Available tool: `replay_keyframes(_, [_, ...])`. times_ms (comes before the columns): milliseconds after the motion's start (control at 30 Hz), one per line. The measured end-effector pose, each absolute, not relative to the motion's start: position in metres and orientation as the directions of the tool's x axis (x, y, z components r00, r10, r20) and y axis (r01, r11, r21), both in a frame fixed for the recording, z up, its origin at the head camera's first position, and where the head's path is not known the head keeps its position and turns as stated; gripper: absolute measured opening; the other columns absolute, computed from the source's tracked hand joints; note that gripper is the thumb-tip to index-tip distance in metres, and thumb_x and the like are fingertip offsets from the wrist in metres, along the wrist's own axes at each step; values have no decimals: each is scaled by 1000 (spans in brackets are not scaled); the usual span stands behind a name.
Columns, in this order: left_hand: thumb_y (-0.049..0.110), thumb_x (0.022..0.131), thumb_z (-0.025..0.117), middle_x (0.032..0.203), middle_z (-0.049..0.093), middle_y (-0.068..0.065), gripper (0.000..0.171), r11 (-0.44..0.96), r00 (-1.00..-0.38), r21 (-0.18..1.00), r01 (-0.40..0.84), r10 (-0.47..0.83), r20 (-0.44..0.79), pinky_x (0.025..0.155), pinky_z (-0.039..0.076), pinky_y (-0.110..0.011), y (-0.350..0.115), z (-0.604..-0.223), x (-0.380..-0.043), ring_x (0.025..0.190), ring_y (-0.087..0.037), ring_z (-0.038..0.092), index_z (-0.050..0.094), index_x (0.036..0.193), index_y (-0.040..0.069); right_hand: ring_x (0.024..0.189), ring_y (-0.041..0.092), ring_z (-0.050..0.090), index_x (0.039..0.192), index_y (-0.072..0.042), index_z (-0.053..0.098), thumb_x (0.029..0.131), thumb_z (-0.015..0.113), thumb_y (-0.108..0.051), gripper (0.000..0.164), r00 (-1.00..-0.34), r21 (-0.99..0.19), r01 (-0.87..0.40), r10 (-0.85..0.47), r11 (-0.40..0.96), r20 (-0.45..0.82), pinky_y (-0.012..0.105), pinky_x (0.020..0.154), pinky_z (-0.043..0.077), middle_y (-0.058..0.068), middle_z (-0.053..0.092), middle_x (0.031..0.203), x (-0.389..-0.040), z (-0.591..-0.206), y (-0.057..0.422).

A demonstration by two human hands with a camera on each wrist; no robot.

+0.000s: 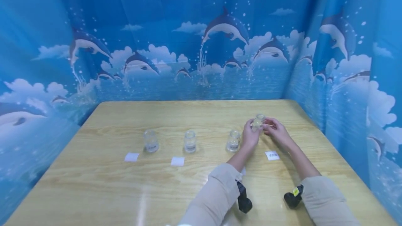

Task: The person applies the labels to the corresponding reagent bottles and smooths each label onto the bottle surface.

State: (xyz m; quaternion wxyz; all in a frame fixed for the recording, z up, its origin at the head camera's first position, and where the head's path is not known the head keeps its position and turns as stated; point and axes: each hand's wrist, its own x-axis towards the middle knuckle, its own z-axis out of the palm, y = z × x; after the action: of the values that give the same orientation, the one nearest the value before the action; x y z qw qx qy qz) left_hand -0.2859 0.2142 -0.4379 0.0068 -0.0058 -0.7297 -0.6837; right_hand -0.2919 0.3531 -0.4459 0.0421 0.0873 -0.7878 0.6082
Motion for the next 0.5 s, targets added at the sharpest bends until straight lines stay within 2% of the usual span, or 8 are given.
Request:
replay_keyframes(133, [14,84,66,123,53,-6,47,121,-1000,993,15,1,15,88,45,-34,211,-437,-284,106,-23,54,51,128,9,90,-2,52,130,17,28,94,52,-8,50,-982,-946,-187,-83,263,171,30,84,49,38,36,126,-289,-445,353])
replay_keyframes(267, [12,83,66,117,55,-7,40,169,-1000,985,24,-8,26,87,45,-34,210,-437,-282,103,-22,54,57,122,10,90,0,53,126,16,33,92,57,-16,54,-973,-939,-227,-101,258,207,26,80,50,35,42,121,-281,-445,354])
replay_keyframes(400, [11,81,68,115,57,-10,35,147,-1000,989,20,-1,20,89,44,-38,211,-438,-278,107,-25,53,58,114,11,89,4,55,123,13,38,89,61,-20,52,-965,-946,-256,-113,198,237,22,76,51,24,50,113,-271,-445,356])
replay_keyframes(500, [9,80,68,114,58,-10,31,99,-1000,995,4,15,2,91,43,-38,211,-439,-275,108,-25,53,58,109,11,88,3,56,123,15,37,90,60,-16,51,-975,-955,-218,-79,203,206,23,76,51,27,48,115,-265,-445,356])
